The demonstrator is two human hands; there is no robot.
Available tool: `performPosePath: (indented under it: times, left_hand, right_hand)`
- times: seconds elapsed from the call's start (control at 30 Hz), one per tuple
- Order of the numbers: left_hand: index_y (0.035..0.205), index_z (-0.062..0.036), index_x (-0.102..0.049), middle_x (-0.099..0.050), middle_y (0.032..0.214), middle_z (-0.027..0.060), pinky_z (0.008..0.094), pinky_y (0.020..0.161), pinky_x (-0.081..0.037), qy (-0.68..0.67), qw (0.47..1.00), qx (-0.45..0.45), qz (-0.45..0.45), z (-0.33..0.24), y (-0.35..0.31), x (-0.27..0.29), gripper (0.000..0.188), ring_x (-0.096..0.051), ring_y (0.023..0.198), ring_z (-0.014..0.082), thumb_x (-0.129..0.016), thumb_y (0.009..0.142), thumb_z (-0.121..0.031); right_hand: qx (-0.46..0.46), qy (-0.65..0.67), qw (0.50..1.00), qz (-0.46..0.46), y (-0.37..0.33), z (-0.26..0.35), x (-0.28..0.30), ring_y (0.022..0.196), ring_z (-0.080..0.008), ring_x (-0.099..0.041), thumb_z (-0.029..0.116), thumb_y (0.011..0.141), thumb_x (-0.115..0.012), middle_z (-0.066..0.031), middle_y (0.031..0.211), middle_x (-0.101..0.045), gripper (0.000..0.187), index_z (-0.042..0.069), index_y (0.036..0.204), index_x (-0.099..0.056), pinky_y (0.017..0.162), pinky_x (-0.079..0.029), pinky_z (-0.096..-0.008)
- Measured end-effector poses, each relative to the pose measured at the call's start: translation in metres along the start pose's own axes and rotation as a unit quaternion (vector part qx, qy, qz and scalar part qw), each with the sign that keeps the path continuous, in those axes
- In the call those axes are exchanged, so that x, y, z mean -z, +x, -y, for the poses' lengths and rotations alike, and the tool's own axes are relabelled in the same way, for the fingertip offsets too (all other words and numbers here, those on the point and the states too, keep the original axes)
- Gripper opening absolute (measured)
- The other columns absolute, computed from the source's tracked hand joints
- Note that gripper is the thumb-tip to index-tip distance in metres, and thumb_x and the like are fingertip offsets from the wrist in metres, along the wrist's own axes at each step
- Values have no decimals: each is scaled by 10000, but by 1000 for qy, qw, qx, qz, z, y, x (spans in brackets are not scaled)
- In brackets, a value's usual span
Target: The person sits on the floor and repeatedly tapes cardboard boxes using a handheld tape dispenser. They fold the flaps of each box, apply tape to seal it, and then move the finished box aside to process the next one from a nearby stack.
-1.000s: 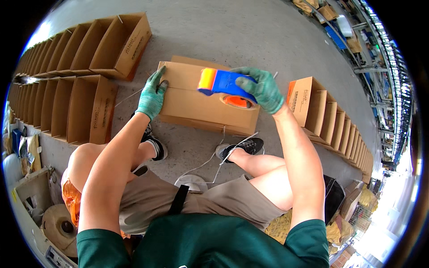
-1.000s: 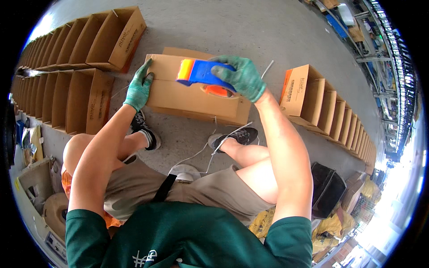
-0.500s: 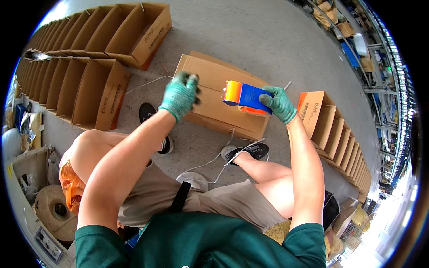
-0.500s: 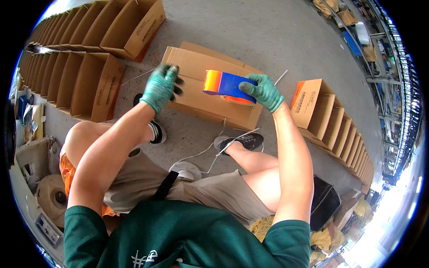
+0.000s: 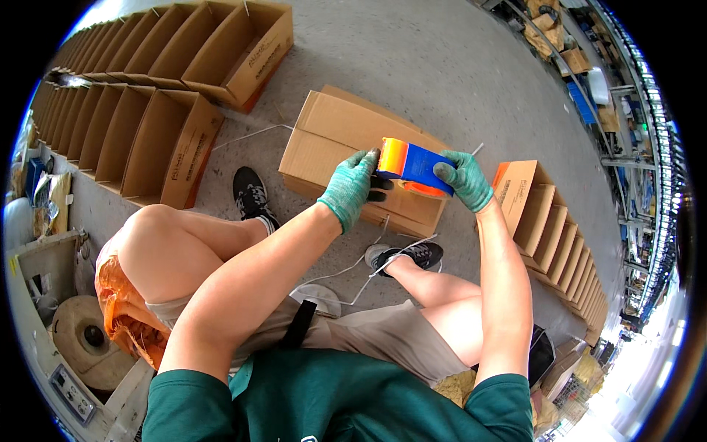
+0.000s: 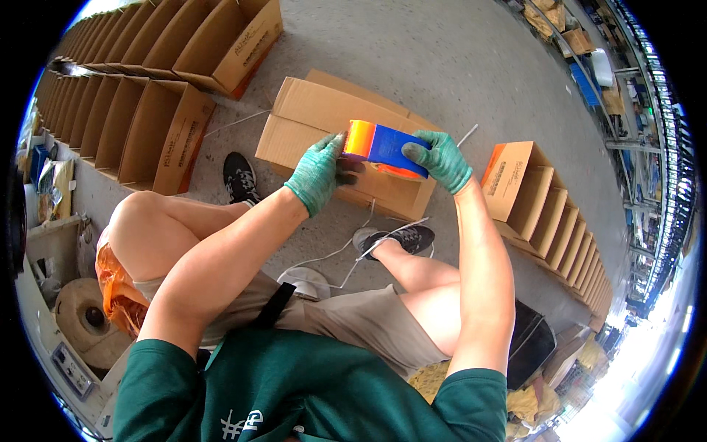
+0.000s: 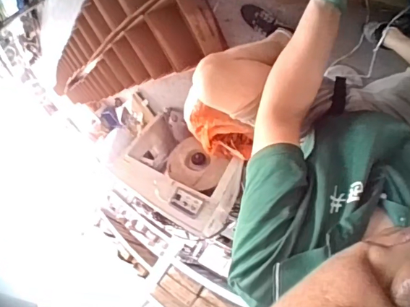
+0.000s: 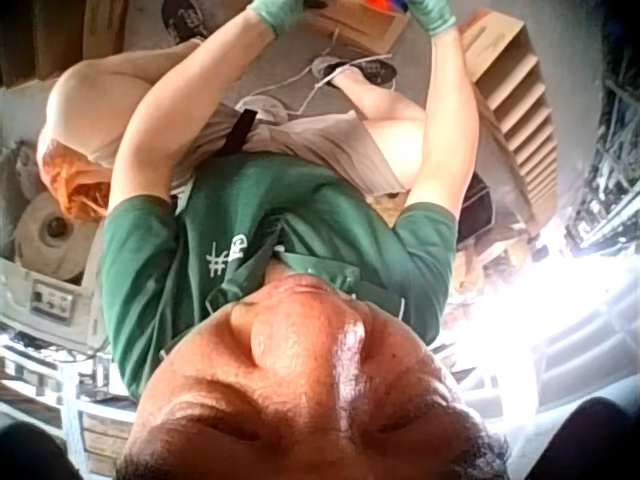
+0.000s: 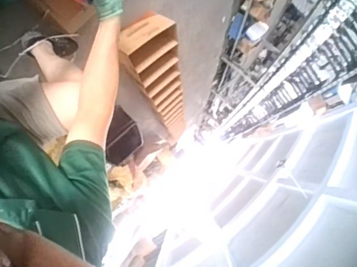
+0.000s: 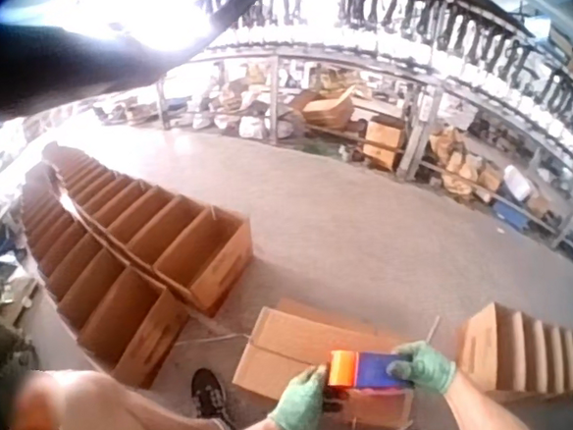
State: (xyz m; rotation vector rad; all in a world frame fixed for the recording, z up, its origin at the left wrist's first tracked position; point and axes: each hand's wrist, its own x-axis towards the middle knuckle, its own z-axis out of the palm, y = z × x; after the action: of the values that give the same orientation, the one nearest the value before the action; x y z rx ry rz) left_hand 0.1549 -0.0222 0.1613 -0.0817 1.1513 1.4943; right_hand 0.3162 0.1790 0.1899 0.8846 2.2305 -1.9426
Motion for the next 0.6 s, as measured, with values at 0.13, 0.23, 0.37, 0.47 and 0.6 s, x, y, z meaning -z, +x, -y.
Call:
performPosePath:
  times: [0.13,0.23,0.37,0.47,0.6]
  left_hand:
    - [1064,-71,-616,-666,864,53,357,660,-530,140,982,-106,-67,6,12,4,230,-626,723,197,-528,1037,-282]
    - [1013,-52,-597,-641,820,58,345,657,-498,348,883,-271,-162,2,32,25,184,-580,707,197,-551,1026,-230]
    - [951,-41,-537,-573,803,66,351,651,-464,374,775,-398,-318,-49,35,72,197,-488,702,171,-509,1045,-212]
    - [958,-39,-527,-572,842,71,348,671,-477,227,894,-267,-280,-82,36,118,233,-504,732,164,-447,1073,-226]
    - [968,-28,-529,-587,858,81,348,718,-483,199,910,-235,-277,-82,50,141,267,-517,761,167,-419,1083,-242]
  right_hand:
    - [3,-33,999,7,3,5,-1,609,-37,-516,613,740,-814,66,688,-569,546,92,858,-699,515,-403,-218]
    - [5,-77,997,28,7,15,-7,635,-55,-531,630,745,-800,58,722,-582,579,77,877,-696,535,-428,-239]
    - [-30,-146,988,45,11,30,-9,663,-75,-549,613,761,-795,36,750,-603,574,65,900,-694,559,-459,-267]
    - [-43,-162,986,17,16,43,-26,609,-107,-587,577,764,-802,-24,683,-622,558,43,895,-702,552,-483,-280]
    - [-49,-196,979,9,24,53,-36,601,-127,-603,587,775,-784,-35,692,-636,567,37,884,-696,546,-491,-311]
